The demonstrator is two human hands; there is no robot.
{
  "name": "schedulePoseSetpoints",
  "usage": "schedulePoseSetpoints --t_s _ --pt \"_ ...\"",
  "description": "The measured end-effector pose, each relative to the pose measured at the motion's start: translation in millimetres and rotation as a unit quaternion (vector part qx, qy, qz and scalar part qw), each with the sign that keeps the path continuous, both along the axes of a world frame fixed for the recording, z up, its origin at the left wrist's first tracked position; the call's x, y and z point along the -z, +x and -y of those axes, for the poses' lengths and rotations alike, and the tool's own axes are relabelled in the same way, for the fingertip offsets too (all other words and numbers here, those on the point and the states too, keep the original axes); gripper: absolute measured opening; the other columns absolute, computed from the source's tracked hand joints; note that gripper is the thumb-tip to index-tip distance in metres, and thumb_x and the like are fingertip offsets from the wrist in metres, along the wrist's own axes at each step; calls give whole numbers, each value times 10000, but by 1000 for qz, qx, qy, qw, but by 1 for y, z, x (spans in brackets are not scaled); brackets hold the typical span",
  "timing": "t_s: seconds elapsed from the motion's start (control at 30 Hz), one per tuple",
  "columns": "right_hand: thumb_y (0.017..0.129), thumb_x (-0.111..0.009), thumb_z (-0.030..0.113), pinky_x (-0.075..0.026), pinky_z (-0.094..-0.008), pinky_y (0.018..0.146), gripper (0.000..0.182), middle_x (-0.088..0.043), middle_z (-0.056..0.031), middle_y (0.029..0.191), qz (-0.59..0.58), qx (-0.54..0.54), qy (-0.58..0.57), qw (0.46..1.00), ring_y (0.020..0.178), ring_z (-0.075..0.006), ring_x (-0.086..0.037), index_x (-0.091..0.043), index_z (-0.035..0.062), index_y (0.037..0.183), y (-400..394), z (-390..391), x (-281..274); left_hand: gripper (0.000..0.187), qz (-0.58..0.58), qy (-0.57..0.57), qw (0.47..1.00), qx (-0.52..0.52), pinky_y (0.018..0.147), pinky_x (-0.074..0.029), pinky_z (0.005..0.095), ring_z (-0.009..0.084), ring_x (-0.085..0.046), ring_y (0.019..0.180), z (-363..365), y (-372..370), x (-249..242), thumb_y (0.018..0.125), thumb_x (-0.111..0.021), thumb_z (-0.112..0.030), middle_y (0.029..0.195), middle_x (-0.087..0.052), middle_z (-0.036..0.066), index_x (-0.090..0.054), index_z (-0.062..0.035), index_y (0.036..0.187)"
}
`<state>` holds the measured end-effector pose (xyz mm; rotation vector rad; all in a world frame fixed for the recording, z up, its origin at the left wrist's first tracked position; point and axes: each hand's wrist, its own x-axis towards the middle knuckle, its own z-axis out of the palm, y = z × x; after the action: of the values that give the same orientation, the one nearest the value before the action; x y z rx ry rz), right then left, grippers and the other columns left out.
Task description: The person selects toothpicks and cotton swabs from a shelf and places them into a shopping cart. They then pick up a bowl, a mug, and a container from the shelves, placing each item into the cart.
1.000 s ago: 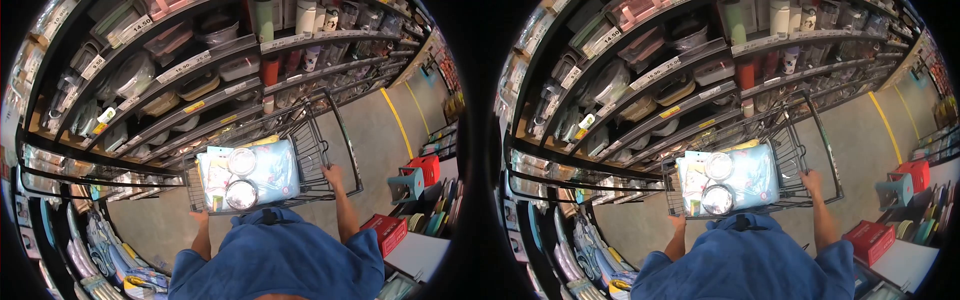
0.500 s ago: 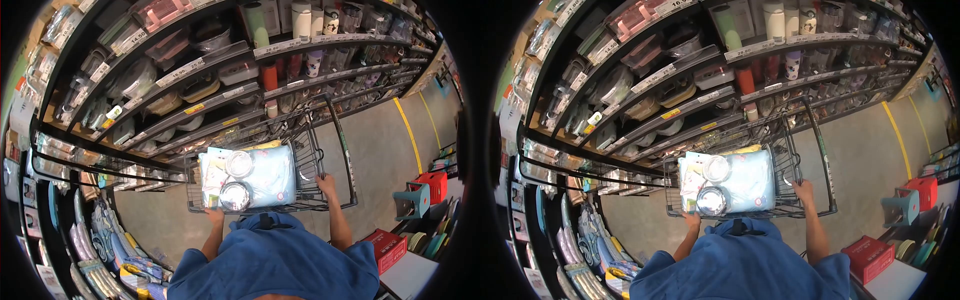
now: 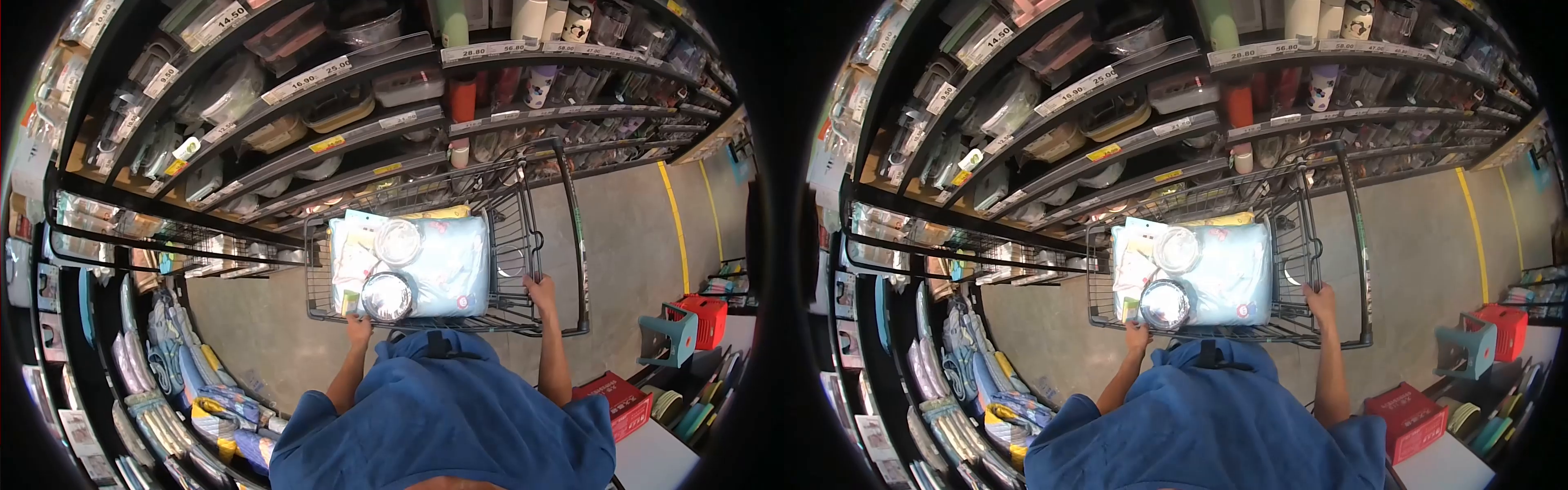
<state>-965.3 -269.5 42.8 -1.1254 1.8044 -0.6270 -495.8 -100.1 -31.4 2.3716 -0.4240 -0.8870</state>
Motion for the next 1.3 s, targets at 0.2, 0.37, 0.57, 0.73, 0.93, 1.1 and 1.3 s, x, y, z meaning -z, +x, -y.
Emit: schedulePoseSetpoints --t_s 0.2,0.37,0.57,0.73,0.93,1.1,1.3 --pt "818 -669 205 -434 -279 492 194 -606 -26 640 35 15 33 999 566 -115 -574 -631 22 766 -1 1 5 359 -174 85 980 48 418 -502 319 204 -604 474 10 24 -30 840 -617 -206 662 -620 123 -468 21 1074" --pt "788 -703 227 -437 -303 517 253 -604 -60 622 31 22 30 999 545 -144 -564 -633 -11 837 3 1 0 398 -120 265 895 338 472 -524 353 240 -630 517 44 35 -83 865 -581 -336 656 -632 152 -588 27 1029" --pt "784 -667 71 -472 -363 818 222 -615 -156 964 -280 8 -280 918 900 -303 -588 -598 -11 978 63 -1 -69 455 121 35 930 344 769 -503 435 365 -651 769 97 44 -107 810 -624 -353 752 -654 202 -589 18 1071" --pt "789 -649 69 -463 -382 831 227 -611 -160 986 -179 -39 -380 907 949 -325 -581 -602 11 1004 151 22 -80 474 87 -42 941 324 840 -475 449 395 -599 958 158 31 -97 804 -625 -274 1006 -624 237 -537 -2 1182" --pt "774 -701 226 -513 -371 789 558 -623 -178 1098 -76 -155 -129 976 878 -278 -650 -512 -16 1240 227 40 28 559 78 -84 939 326 957 -405 446 417 -494 1128 202 10 -83 781 -630 -201 1204 -505 284 -462 13 1270" --pt "760 -709 357 -505 -377 828 755 -593 -218 1172 -141 -219 -36 965 941 -296 -639 -415 -32 1337 241 54 68 609 98 -66 927 357 987 -390 440 417 -487 1128 205 14 -67 753 -625 -152 1201 -497 288 -427 30 1299" --pt "796 -695 385 -477 -366 880 826 -491 -190 1316 95 -228 156 956 1068 -302 -578 -308 8 1421 272 67 60 551 136 -93 934 318 967 -397 451 424 -498 1097 209 31 -35 729 -626 -157 1125 -545 282 -475 42 1220"
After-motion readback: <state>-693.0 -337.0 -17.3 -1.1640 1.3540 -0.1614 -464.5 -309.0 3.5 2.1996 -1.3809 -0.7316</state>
